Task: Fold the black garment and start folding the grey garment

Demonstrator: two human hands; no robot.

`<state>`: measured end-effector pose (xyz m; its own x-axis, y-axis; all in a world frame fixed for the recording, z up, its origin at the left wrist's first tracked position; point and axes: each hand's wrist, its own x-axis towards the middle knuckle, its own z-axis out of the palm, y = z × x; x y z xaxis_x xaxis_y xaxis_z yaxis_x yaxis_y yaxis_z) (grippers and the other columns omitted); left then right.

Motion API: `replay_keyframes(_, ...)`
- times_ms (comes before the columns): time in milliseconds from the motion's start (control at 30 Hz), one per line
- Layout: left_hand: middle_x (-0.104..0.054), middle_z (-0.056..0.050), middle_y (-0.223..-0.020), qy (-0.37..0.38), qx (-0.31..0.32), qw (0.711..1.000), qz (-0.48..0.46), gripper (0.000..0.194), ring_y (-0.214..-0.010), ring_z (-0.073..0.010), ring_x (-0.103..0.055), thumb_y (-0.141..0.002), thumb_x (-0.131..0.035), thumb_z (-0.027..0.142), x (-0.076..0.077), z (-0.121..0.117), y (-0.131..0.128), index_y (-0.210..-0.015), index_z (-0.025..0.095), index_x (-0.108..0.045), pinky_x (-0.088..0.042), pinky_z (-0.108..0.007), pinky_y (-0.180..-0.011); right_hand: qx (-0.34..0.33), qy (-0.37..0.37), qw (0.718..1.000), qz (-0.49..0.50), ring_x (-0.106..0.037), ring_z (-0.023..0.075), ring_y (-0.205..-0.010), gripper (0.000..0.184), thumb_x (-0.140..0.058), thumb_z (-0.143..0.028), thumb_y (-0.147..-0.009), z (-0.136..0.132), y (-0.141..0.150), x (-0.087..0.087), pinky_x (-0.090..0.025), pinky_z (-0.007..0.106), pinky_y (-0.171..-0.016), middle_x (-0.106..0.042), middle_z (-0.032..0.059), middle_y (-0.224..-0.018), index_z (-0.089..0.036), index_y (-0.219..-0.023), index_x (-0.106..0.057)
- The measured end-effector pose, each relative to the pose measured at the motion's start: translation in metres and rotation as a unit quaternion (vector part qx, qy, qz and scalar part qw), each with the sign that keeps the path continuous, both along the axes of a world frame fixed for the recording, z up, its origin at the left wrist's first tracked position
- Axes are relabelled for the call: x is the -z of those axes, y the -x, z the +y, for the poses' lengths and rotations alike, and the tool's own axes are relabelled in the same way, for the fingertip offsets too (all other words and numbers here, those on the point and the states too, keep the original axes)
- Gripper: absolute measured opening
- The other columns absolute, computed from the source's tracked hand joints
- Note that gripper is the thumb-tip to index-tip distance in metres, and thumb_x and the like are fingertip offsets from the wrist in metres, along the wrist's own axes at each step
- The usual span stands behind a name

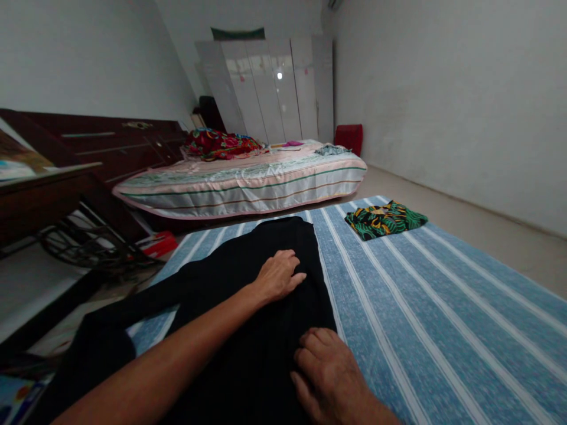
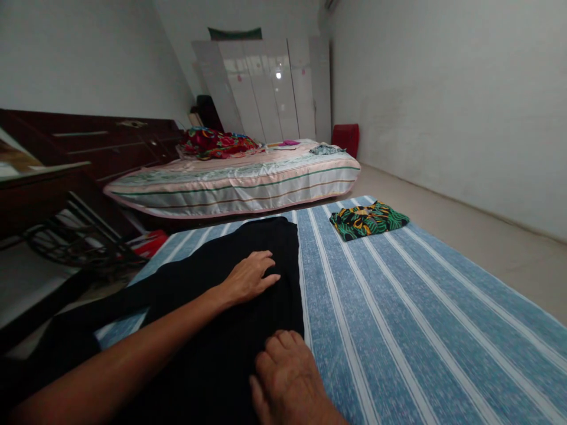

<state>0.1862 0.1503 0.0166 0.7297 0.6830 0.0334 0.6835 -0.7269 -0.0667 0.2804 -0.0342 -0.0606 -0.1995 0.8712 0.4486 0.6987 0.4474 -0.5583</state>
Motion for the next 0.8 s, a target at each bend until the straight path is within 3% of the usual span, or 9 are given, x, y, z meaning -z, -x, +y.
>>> replay_keyframes(67, -0.054, -0.013, -0.123, 0.014, -0.012, 1.0, 0.009, 0.028, -0.116, -0.0284, -0.049, -0.083, -0.054, 0.042, 0.002, -0.01, 0.007, -0.092, 0.016, -0.062, -0.044, -0.039, -0.092, 0.001, 0.005, 1.0, 0.002, -0.05, 0.0205, -0.092, 0.005, -0.053, -0.019, -0.079, -0.001, 0.0, -0.002, -0.041, 0.036, -0.084, -0.059, 0.0025, -0.092, -0.022, -0.083, -0.055)
replay_keyframes(200, -0.054, -0.013, -0.125, 0.031, -0.022, 0.999, 0.022, 0.011, -0.117, -0.0268, -0.049, -0.08, -0.055, 0.025, 0.007, -0.013, 0.012, -0.082, 0.016, -0.062, -0.044, -0.038, -0.092, 0.002, 0.003, 1.0, 0.002, -0.051, 0.0202, -0.092, 0.005, -0.054, -0.019, -0.079, -0.001, 0.0, -0.002, -0.041, 0.036, -0.084, -0.059, 0.0025, -0.094, -0.022, -0.083, -0.055)
replay_keyframes(300, -0.055, -0.012, -0.125, 0.028, -0.027, 0.999, 0.014, 0.01, -0.119, -0.0253, -0.048, -0.078, -0.053, 0.017, 0.005, -0.012, 0.014, -0.079, 0.017, -0.063, -0.043, -0.037, -0.095, 0.001, -0.004, 1.0, 0.003, -0.051, 0.0209, -0.093, 0.005, -0.054, -0.019, -0.079, -0.001, 0.001, -0.001, -0.042, 0.036, -0.084, -0.059, 0.0031, -0.094, -0.022, -0.083, -0.055)
replay_keyframes(467, -0.054, -0.013, -0.128, 0.026, -0.033, 0.997, 0.062, 0.012, -0.12, -0.0274, -0.047, -0.078, -0.055, 0.02, 0.001, -0.015, 0.012, -0.085, 0.016, -0.064, -0.042, -0.041, -0.096, 0.016, -0.02, 1.0, 0.009, -0.053, 0.0222, -0.095, 0.009, -0.055, -0.021, -0.079, -0.003, 0.001, -0.002, -0.043, 0.038, -0.086, -0.06, 0.0052, -0.098, -0.022, -0.088, -0.058)
replay_keyframes(567, -0.056, -0.015, -0.124, 0.038, -0.039, 0.996, 0.073, 0.013, -0.114, -0.0283, -0.052, -0.079, -0.055, 0.022, 0.0, -0.014, 0.009, -0.087, 0.015, -0.063, -0.045, -0.041, -0.091, 0.037, -0.044, 0.998, 0.0, -0.051, 0.0248, -0.105, 0.018, -0.056, -0.025, -0.08, -0.003, 0.001, -0.003, -0.039, 0.042, -0.095, -0.06, 0.0074, -0.11, -0.021, -0.097, -0.059)
replay_keyframes(700, -0.057, -0.015, -0.122, 0.004, 0.0, 1.0, -0.009, 0.021, -0.116, -0.0294, -0.051, -0.076, -0.061, 0.023, -0.021, -0.03, 0.015, -0.095, 0.015, -0.063, -0.043, -0.043, -0.094, 0.059, -0.028, 0.997, -0.029, -0.044, 0.028, -0.121, 0.031, -0.057, -0.034, -0.081, -0.003, 0.001, 0.0, -0.03, 0.046, -0.105, -0.056, 0.0104, -0.124, -0.018, -0.108, -0.059)
replay_keyframes(800, -0.062, -0.008, -0.114, 0.011, 0.109, 0.983, -0.148, 0.023, -0.111, -0.0221, -0.055, -0.085, -0.052, 0.025, -0.05, -0.063, 0.027, -0.106, 0.02, -0.061, -0.045, -0.036, -0.095, 0.05, 0.014, 0.998, -0.042, -0.044, 0.0275, -0.122, 0.032, -0.056, -0.038, -0.082, -0.001, 0.001, 0.003, -0.028, 0.044, -0.107, -0.056, 0.0107, -0.125, -0.018, -0.107, -0.06)
